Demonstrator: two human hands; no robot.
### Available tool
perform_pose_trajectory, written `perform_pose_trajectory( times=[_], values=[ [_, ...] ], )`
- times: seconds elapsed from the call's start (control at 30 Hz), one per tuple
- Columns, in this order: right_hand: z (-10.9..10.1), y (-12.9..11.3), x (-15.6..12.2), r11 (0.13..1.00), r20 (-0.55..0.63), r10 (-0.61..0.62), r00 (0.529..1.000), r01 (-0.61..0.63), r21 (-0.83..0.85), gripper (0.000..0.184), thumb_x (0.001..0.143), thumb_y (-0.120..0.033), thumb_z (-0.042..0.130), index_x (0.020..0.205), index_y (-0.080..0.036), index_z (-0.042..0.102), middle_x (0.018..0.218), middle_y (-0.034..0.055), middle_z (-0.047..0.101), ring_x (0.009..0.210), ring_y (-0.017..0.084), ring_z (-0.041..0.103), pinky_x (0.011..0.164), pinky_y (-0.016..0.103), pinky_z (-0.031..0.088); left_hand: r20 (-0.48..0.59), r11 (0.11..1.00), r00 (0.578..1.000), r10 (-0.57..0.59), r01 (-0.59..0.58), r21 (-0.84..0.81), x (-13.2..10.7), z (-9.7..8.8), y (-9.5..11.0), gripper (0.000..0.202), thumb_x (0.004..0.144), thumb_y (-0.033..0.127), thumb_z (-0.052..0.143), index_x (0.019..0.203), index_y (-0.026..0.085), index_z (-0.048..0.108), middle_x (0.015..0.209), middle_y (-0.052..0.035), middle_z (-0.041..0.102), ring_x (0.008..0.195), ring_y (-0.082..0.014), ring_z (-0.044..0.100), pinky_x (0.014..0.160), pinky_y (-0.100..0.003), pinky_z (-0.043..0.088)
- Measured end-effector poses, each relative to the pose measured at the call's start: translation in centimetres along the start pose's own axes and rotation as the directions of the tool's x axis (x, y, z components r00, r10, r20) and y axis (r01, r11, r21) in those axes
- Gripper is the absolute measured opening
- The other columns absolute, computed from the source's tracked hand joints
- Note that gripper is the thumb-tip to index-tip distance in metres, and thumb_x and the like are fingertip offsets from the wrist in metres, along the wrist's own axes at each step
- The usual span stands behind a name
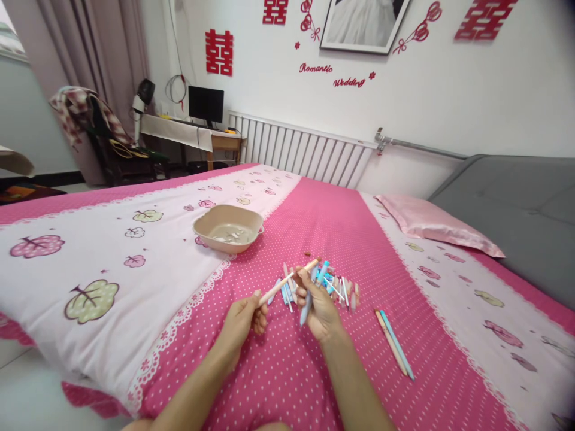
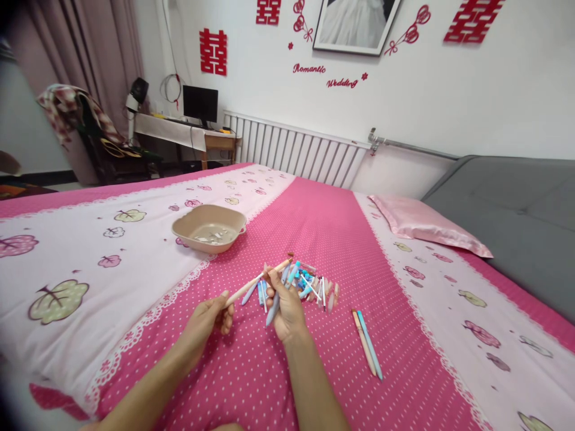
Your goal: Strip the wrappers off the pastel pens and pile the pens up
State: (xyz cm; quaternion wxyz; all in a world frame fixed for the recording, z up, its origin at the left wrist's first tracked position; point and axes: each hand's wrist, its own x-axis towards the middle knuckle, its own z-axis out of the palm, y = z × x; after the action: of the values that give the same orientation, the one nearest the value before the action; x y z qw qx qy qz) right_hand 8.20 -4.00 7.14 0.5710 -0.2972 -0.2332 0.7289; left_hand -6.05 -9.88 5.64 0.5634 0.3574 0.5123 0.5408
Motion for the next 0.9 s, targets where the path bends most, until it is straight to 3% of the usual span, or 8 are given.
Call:
perform_pose_trajectory(
  times=[0.1, 0.23, 0.4, 0.53, 0.6, 0.7, 0.8, 0.9],
  values=[
    [0.1, -0.3, -0.1, 0.998, -0.011, 0.058, 0.998, -0.058, 0.026, 0.026, 0.063, -0.024, 0.075, 0.085, -0.017, 0.062, 0.081, 0.0036, 0.068, 0.047, 0.004, 0.054, 0.033, 0.009, 0.036, 0.008, 0.999, 1.000, -0.003, 0.003, 0.042, 0.1, 0.0, -0.1, 0.045, 0.067, 0.057, 0.056, 0.058, 0.013, 0.055, 0.044, 0.0001, 0.053, 0.039, -0.0075, 0.046, 0.044, -0.020, 0.036],
    [0.1, -0.4, -0.3, 0.998, -0.015, 0.051, 0.999, -0.052, -0.041, 0.025, 0.065, -0.025, 0.073, 0.084, -0.016, 0.061, 0.063, 0.0002, 0.065, 0.046, 0.007, 0.057, 0.034, 0.010, 0.038, 0.037, 0.994, 0.999, -0.010, 0.006, 0.108, 0.2, 0.1, -0.3, 0.048, 0.068, 0.060, 0.052, 0.058, 0.013, 0.055, 0.043, 0.0001, 0.053, 0.038, -0.0079, 0.045, 0.044, -0.020, 0.036],
    [-1.1, -2.1, 0.2, 0.997, -0.079, -0.070, 0.994, 0.068, -0.019, 0.022, 0.064, -0.025, 0.074, 0.078, -0.015, 0.061, 0.048, -0.0067, 0.053, 0.037, 0.002, 0.045, 0.033, 0.007, 0.036, 0.072, 0.964, 0.997, 0.040, -0.057, 0.258, 0.7, -0.1, -0.8, 0.049, 0.069, 0.060, 0.049, 0.059, 0.013, 0.056, 0.044, 0.0002, 0.054, 0.039, -0.0084, 0.046, 0.045, -0.021, 0.035],
    [-1.7, -2.8, 0.5, 0.977, -0.122, -0.201, 0.972, 0.191, -0.094, 0.022, 0.061, -0.026, 0.075, 0.075, -0.015, 0.060, 0.047, -0.0082, 0.051, 0.037, 0.002, 0.043, 0.029, 0.008, 0.032, 0.087, 0.941, 0.993, 0.075, -0.099, 0.322, 1.2, -0.2, -1.5, 0.048, 0.072, 0.059, 0.045, 0.061, 0.013, 0.056, 0.046, 0.0001, 0.055, 0.040, -0.0095, 0.047, 0.045, -0.022, 0.036],
    [-1.4, -2.4, 0.3, 0.981, -0.129, -0.167, 0.977, 0.151, -0.124, 0.025, 0.060, -0.026, 0.076, 0.077, -0.015, 0.060, 0.055, -0.0055, 0.057, 0.038, 0.003, 0.046, 0.028, 0.009, 0.032, 0.076, 0.943, 0.994, 0.078, -0.098, 0.319, 1.4, -0.2, -1.9, 0.048, 0.073, 0.059, 0.044, 0.063, 0.013, 0.056, 0.046, 0.0001, 0.055, 0.040, -0.0096, 0.047, 0.045, -0.022, 0.037],
    [-0.8, -1.4, 0.0, 0.987, -0.112, -0.023, 0.993, 0.004, -0.163, 0.027, 0.061, -0.025, 0.075, 0.082, -0.015, 0.061, 0.065, 0.0001, 0.064, 0.040, 0.004, 0.050, 0.029, 0.010, 0.033, 0.060, 0.946, 0.996, 0.070, -0.086, 0.313, 1.5, -0.1, -2.1, 0.049, 0.074, 0.060, 0.042, 0.064, 0.013, 0.056, 0.046, 0.0004, 0.054, 0.040, -0.0093, 0.047, 0.044, -0.021, 0.036],
    [-0.5, -0.5, -0.1, 0.986, -0.071, 0.018, 0.997, -0.030, -0.165, 0.025, 0.063, -0.026, 0.073, 0.081, -0.014, 0.061, 0.055, -0.0019, 0.060, 0.040, 0.004, 0.050, 0.032, 0.010, 0.035, 0.089, 0.946, 0.995, 0.054, -0.080, 0.315, 1.3, 0.1, -2.0, 0.049, 0.074, 0.060, 0.042, 0.064, 0.014, 0.055, 0.047, 0.0005, 0.054, 0.040, -0.0090, 0.047, 0.044, -0.021, 0.036],
    [-0.8, -0.7, 0.2, 0.986, -0.035, 0.014, 0.999, -0.019, -0.165, 0.021, 0.063, -0.024, 0.073, 0.077, -0.013, 0.061, 0.046, -0.0057, 0.051, 0.035, 0.002, 0.042, 0.031, 0.008, 0.030, 0.155, 0.936, 0.987, 0.035, -0.087, 0.342, 1.1, 0.3, -1.7, 0.047, 0.073, 0.059, 0.043, 0.064, 0.014, 0.055, 0.048, 0.0005, 0.055, 0.041, -0.0094, 0.047, 0.045, -0.021, 0.037]
  ],
)
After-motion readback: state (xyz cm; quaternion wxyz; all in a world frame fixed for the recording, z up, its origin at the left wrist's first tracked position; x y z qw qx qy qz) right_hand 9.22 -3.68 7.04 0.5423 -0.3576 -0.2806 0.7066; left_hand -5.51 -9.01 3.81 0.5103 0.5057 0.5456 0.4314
